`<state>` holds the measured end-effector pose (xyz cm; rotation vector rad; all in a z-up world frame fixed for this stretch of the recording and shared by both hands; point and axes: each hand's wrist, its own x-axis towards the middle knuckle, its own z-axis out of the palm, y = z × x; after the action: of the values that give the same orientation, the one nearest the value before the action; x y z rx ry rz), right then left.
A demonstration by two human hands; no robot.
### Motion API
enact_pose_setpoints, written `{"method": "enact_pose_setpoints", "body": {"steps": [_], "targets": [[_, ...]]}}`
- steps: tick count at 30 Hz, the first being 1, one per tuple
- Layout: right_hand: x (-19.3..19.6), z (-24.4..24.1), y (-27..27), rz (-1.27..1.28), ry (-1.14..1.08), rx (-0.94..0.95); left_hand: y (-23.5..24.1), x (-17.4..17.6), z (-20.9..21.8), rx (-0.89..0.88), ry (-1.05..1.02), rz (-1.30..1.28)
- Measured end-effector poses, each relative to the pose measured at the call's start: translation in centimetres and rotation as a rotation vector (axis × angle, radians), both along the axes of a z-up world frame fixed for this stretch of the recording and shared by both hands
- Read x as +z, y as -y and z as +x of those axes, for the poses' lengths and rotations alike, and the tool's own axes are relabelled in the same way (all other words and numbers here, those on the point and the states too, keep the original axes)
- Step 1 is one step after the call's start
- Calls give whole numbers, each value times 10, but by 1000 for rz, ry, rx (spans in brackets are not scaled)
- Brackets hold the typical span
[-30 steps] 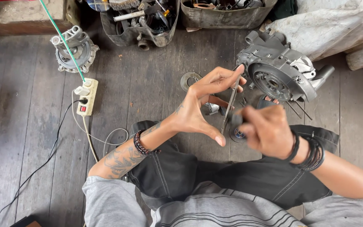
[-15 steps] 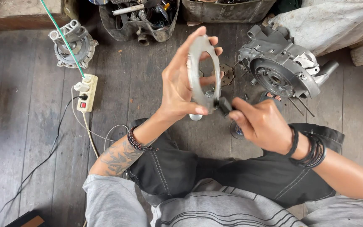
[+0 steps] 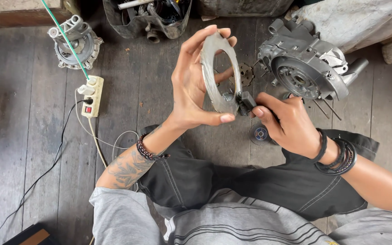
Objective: Inspecting and assembling motorcycle engine components while sitting on the floor
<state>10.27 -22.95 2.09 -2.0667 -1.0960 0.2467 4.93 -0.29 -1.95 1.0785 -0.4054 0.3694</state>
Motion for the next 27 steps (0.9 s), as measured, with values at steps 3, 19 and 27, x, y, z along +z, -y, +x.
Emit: {"method": "enact_pose_setpoints", "body": {"steps": [3,19,27], "targets": [[7,6,0,14,-39,-23,11,12,1,24,44,193],[11,11,27,9,-50,-81,10,21,-3,28,85,194],[7,-16,23,28,38,64,15,24,-10,131,124,285]]}}
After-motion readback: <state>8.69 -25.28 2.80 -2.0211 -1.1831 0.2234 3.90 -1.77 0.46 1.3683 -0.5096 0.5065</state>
